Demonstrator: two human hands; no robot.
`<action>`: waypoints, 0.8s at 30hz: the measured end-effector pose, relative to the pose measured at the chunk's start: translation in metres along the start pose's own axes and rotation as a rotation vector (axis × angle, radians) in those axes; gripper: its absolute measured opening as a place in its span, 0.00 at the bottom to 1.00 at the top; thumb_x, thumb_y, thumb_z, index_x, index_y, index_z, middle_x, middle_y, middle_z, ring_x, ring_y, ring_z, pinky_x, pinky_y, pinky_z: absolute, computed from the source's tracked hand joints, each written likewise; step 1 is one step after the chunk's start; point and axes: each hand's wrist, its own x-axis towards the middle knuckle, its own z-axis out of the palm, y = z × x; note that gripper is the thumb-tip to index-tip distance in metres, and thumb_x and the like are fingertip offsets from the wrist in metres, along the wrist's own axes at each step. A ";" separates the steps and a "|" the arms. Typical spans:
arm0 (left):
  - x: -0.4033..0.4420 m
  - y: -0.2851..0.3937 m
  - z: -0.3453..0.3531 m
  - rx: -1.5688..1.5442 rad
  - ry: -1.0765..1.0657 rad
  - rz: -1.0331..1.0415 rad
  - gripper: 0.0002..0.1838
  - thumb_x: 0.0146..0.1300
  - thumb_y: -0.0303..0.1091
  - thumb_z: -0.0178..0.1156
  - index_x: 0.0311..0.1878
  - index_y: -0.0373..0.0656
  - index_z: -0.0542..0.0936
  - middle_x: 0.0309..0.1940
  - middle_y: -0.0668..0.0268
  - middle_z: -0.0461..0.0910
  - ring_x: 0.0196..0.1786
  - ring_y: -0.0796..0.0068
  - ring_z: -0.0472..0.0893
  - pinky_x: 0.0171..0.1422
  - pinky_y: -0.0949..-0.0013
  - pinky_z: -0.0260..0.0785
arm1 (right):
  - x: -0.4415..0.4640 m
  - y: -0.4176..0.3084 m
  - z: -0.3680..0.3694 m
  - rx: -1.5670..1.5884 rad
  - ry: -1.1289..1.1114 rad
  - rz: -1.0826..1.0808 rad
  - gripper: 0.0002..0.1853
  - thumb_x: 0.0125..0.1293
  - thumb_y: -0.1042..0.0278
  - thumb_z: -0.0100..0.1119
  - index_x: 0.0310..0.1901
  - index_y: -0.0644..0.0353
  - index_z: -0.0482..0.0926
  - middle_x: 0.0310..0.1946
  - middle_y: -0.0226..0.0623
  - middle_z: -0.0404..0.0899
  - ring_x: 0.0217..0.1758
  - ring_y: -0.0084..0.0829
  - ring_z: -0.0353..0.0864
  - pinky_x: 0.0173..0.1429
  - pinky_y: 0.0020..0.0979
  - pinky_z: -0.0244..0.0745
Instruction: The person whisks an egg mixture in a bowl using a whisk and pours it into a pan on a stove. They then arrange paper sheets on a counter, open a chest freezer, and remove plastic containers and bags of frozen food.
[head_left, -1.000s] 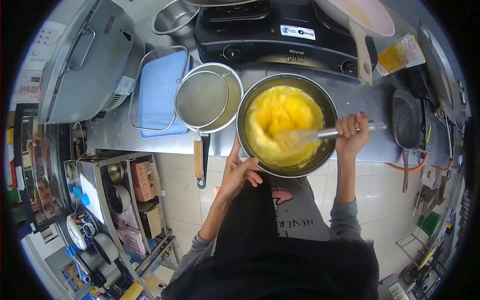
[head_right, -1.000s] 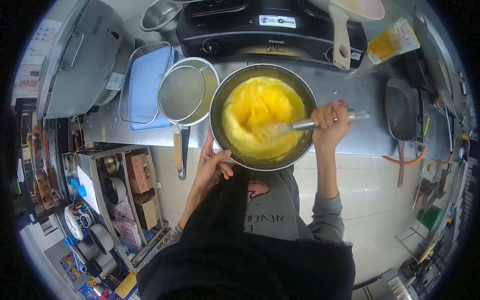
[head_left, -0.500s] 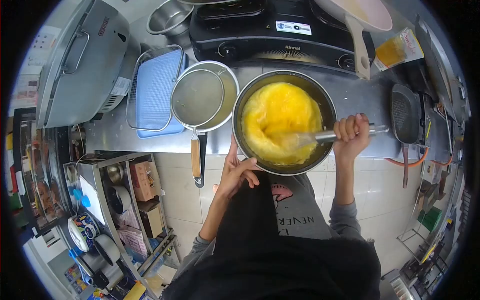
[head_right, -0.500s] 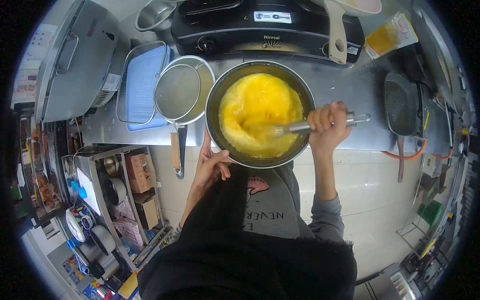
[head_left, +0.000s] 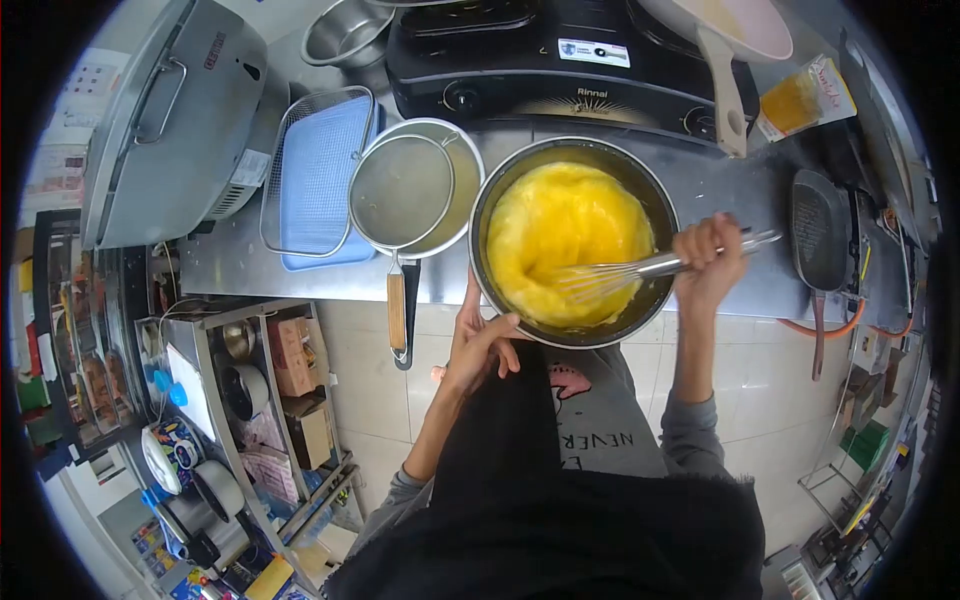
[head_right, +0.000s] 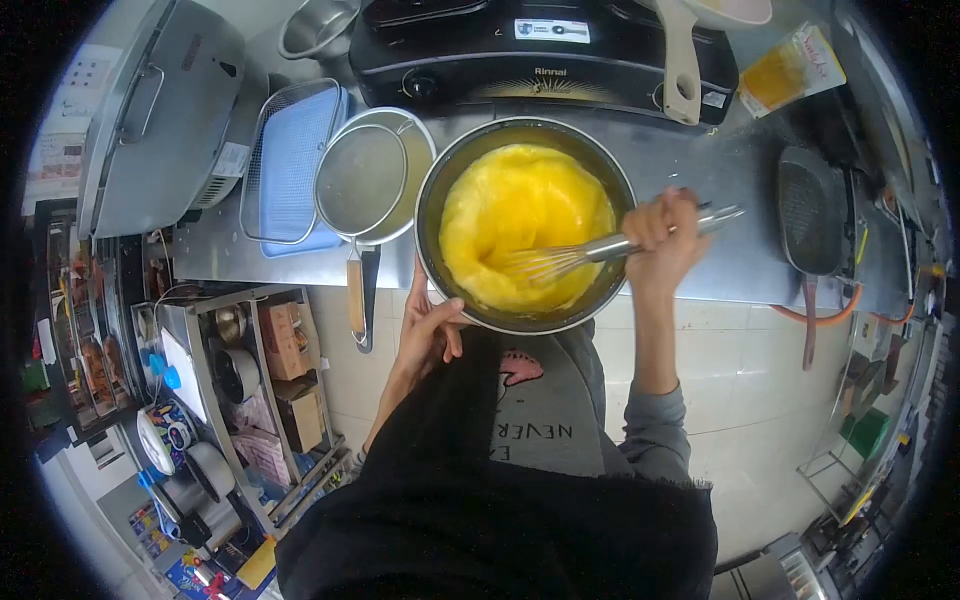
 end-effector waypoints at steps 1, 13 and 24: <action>-0.003 0.000 0.002 -0.015 0.051 0.006 0.46 0.55 0.22 0.53 0.68 0.51 0.34 0.30 0.52 0.78 0.09 0.73 0.72 0.07 0.79 0.60 | 0.001 -0.014 0.006 -0.003 -0.017 -0.063 0.16 0.61 0.69 0.45 0.16 0.52 0.59 0.08 0.21 0.50 0.09 0.16 0.46 0.16 0.21 0.47; -0.003 -0.002 -0.003 0.029 0.047 -0.038 0.45 0.57 0.24 0.53 0.68 0.53 0.34 0.28 0.51 0.79 0.09 0.74 0.72 0.07 0.79 0.60 | 0.007 0.001 -0.004 0.259 -0.115 -0.124 0.14 0.58 0.74 0.47 0.16 0.53 0.61 0.07 0.22 0.50 0.08 0.16 0.47 0.15 0.21 0.46; -0.006 -0.003 -0.007 0.014 0.032 -0.041 0.46 0.58 0.24 0.52 0.68 0.53 0.29 0.27 0.49 0.79 0.13 0.70 0.76 0.08 0.79 0.62 | 0.010 -0.015 0.001 -0.019 -0.066 0.002 0.15 0.59 0.71 0.47 0.16 0.51 0.60 0.07 0.22 0.51 0.10 0.16 0.48 0.17 0.21 0.47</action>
